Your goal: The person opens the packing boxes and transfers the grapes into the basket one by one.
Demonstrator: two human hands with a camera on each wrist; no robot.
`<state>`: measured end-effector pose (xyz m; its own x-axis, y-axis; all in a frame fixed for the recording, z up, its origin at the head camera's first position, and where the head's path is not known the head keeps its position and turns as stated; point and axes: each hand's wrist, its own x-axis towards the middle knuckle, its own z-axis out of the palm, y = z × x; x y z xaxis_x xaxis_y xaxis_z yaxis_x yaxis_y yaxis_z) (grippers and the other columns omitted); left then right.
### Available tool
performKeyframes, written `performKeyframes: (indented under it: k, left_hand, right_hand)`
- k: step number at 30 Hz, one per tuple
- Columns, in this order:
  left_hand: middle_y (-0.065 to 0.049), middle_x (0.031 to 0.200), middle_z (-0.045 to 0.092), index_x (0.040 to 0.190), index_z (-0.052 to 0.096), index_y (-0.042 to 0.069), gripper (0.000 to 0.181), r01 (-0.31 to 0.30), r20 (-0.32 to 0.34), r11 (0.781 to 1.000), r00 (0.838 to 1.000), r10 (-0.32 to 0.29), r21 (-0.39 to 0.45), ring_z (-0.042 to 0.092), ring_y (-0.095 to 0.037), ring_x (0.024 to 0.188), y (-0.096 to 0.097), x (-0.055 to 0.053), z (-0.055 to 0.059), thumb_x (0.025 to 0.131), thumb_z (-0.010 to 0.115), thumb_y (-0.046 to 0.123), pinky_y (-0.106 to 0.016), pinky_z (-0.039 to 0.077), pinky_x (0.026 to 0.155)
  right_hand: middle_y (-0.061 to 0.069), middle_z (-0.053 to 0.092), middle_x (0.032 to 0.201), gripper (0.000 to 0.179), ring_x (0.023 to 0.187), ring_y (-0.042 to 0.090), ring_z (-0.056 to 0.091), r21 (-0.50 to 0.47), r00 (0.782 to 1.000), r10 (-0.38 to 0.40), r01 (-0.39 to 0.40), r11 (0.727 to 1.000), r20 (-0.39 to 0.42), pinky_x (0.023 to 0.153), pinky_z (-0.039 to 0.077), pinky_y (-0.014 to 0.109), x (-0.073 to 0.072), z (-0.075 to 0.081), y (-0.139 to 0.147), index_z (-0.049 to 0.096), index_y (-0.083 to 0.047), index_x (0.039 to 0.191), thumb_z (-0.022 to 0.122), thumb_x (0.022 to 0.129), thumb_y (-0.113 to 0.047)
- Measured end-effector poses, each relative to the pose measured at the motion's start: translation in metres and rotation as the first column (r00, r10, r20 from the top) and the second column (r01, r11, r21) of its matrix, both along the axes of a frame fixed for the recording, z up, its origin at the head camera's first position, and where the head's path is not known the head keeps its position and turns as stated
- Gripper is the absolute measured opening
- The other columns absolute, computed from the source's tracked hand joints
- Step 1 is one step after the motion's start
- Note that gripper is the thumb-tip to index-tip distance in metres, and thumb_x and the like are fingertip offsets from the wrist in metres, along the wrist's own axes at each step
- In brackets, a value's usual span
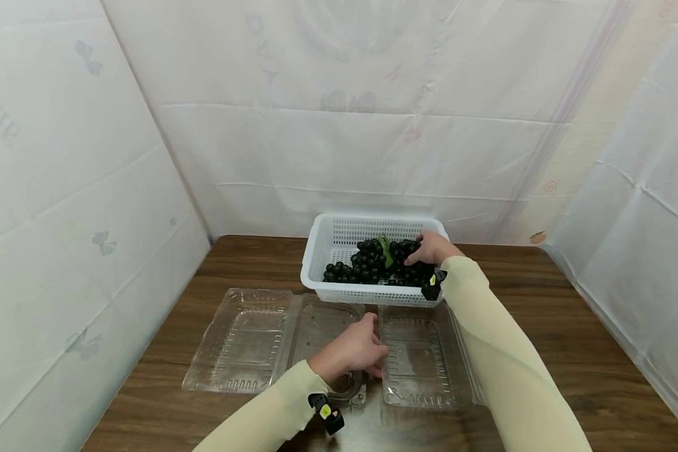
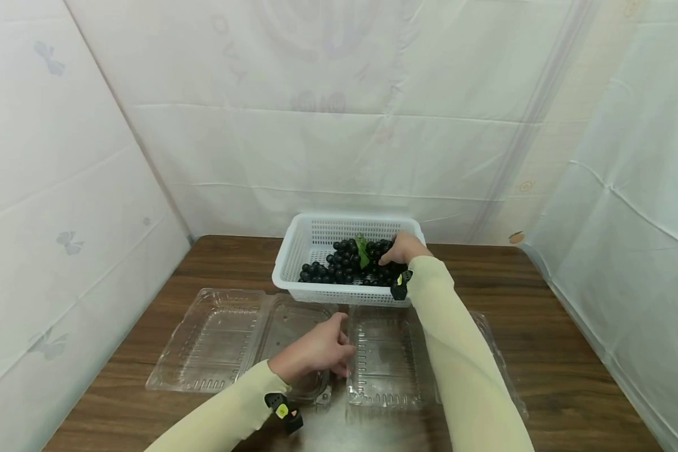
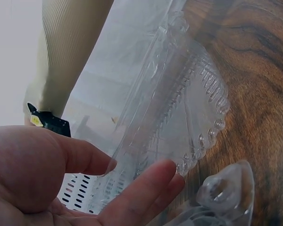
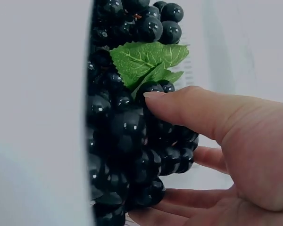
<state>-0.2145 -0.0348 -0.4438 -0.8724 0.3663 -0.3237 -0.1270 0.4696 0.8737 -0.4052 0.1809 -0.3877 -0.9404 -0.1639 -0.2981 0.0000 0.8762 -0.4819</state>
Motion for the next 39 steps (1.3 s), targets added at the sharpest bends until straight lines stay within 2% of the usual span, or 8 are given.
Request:
performKeyframes:
  k: [11,15,19,24,27,32,35,39]
  left_hand:
    - [-0.013,0.108,0.071,0.155,0.029,-0.004,0.069,0.016,-0.145,0.99,0.989,-0.037,-0.14,0.073,-0.027,0.066,-0.014,0.004,0.016,0.099,0.066,0.013,-0.036,0.055,0.06]
    - [-0.013,0.113,0.07,0.149,0.04,-0.004,0.056,0.022,-0.227,0.982,0.972,-0.065,-0.186,0.068,-0.019,0.062,-0.024,0.002,0.025,0.101,0.062,0.015,-0.033,0.048,0.057]
    - [-0.01,0.111,0.072,0.142,0.051,-0.001,0.045,0.005,-0.348,0.982,0.935,-0.072,-0.191,0.067,-0.012,0.068,-0.036,-0.006,0.035,0.102,0.06,0.017,-0.03,0.052,0.062]
    - [-0.01,0.116,0.072,0.138,0.057,0.003,0.039,-0.113,-0.536,0.977,0.844,-0.003,-0.182,0.071,-0.018,0.093,-0.058,-0.02,0.047,0.101,0.06,0.015,-0.034,0.059,0.075]
    - [-0.014,0.12,0.07,0.137,0.058,0.002,0.04,-0.2,-0.653,0.957,0.758,0.014,-0.211,0.069,-0.025,0.105,-0.075,-0.031,0.051,0.099,0.062,0.014,-0.041,0.059,0.086]
    - [-0.018,0.129,0.064,0.14,0.057,0.0,0.045,-0.306,-0.787,0.896,0.612,-0.074,-0.322,0.064,-0.032,0.114,-0.107,-0.053,0.056,0.099,0.065,0.019,-0.048,0.057,0.093]
    - [-0.02,0.136,0.06,0.143,0.053,-0.001,0.049,-0.339,-0.814,0.862,0.566,-0.132,-0.376,0.06,-0.036,0.122,-0.126,-0.066,0.058,0.1,0.064,0.02,-0.05,0.055,0.099]
    - [-0.023,0.146,0.053,0.147,0.048,-0.002,0.056,-0.354,-0.823,0.827,0.528,-0.21,-0.438,0.05,-0.04,0.136,-0.149,-0.084,0.059,0.1,0.064,0.023,-0.053,0.046,0.112]
  right_hand:
    - [0.026,0.043,0.154,0.067,0.132,0.044,0.052,0.05,0.996,0.069,-0.066,0.997,-0.053,0.101,0.05,0.057,0.02,0.016,0.01,0.042,-0.002,0.153,0.07,0.098,-0.028]
    - [0.028,0.044,0.153,0.062,0.133,0.045,0.051,0.007,0.993,0.091,-0.091,0.996,-0.077,0.102,0.049,0.058,0.028,0.024,0.02,0.044,-0.004,0.152,0.066,0.099,-0.028]
    - [0.029,0.046,0.15,0.059,0.135,0.046,0.049,-0.064,0.988,0.073,-0.083,0.995,-0.136,0.104,0.048,0.059,0.036,0.031,0.032,0.045,-0.005,0.15,0.065,0.1,-0.03]
    - [0.026,0.047,0.151,0.059,0.139,0.046,0.047,-0.13,0.967,0.063,-0.098,0.987,-0.248,0.109,0.045,0.061,0.045,0.036,0.044,0.046,-0.006,0.149,0.065,0.101,-0.034]
    - [0.024,0.049,0.151,0.059,0.14,0.044,0.048,-0.156,0.944,0.041,-0.097,0.983,-0.327,0.111,0.044,0.061,0.051,0.037,0.049,0.047,-0.009,0.148,0.066,0.1,-0.037]
    - [0.02,0.052,0.15,0.056,0.136,0.044,0.05,-0.14,0.879,0.019,-0.096,0.986,-0.476,0.107,0.045,0.063,0.059,0.035,0.059,0.052,-0.011,0.146,0.067,0.1,-0.039]
    - [0.02,0.051,0.151,0.058,0.137,0.043,0.047,-0.093,0.824,0.03,-0.1,0.991,-0.566,0.109,0.043,0.064,0.062,0.032,0.067,0.053,-0.01,0.145,0.067,0.099,-0.042]
    - [0.025,0.039,0.158,0.064,0.146,0.047,0.035,-0.027,0.759,0.055,-0.095,0.995,-0.649,0.113,0.034,0.069,0.063,0.026,0.082,0.054,-0.007,0.143,0.072,0.094,-0.045]
